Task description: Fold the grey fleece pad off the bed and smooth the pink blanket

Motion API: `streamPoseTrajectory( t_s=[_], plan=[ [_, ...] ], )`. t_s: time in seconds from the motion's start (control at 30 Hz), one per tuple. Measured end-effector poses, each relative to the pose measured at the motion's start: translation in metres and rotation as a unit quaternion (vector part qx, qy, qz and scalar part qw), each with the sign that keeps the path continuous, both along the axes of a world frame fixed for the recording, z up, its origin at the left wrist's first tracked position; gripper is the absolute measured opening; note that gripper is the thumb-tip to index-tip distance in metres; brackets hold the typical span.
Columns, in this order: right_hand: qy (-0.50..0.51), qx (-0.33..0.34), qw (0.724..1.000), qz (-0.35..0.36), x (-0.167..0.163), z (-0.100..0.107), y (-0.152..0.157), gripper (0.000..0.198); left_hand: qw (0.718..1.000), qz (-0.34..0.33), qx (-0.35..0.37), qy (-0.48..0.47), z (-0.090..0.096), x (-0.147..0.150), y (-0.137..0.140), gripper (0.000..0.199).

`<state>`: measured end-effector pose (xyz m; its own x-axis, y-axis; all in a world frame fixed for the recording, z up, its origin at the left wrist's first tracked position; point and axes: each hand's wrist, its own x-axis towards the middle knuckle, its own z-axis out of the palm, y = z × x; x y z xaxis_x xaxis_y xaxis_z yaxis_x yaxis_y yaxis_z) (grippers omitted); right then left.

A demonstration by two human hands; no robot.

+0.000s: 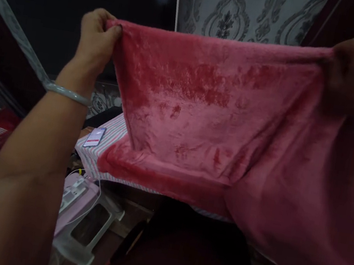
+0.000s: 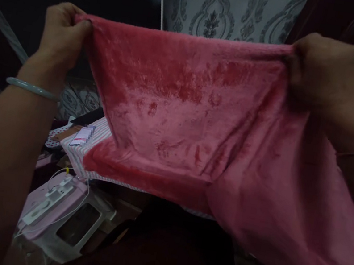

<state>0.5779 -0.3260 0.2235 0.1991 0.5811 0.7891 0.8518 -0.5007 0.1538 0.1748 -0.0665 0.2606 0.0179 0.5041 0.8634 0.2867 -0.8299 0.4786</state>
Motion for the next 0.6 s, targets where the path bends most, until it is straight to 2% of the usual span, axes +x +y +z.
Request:
streamPoseTrajectory(
  t_s=[0.07,0.13,0.37,0.5,0.6],
  plan=[
    [0.0,-0.021,1.0,0.019,0.004,0.005,-0.006,0.085,1.0,0.003,-0.02,0.011,0.002,0.007,0.0,0.012],
    [0.009,-0.03,0.999,0.026,0.01,0.004,-0.01,0.094,0.999,0.008,-0.029,0.015,0.0,0.013,0.0,0.012],
    [0.059,-0.001,0.997,0.039,0.015,-0.007,-0.021,0.071,0.996,0.078,0.003,0.031,-0.006,0.005,-0.004,0.019],
    [0.087,0.015,0.992,0.092,0.002,-0.001,-0.029,0.066,0.99,0.114,-0.005,0.084,-0.002,-0.011,-0.011,0.026],
    [0.113,0.012,0.986,0.119,-0.002,0.002,-0.017,0.073,0.991,0.106,-0.021,0.08,-0.002,-0.019,-0.01,0.027]
  ],
)
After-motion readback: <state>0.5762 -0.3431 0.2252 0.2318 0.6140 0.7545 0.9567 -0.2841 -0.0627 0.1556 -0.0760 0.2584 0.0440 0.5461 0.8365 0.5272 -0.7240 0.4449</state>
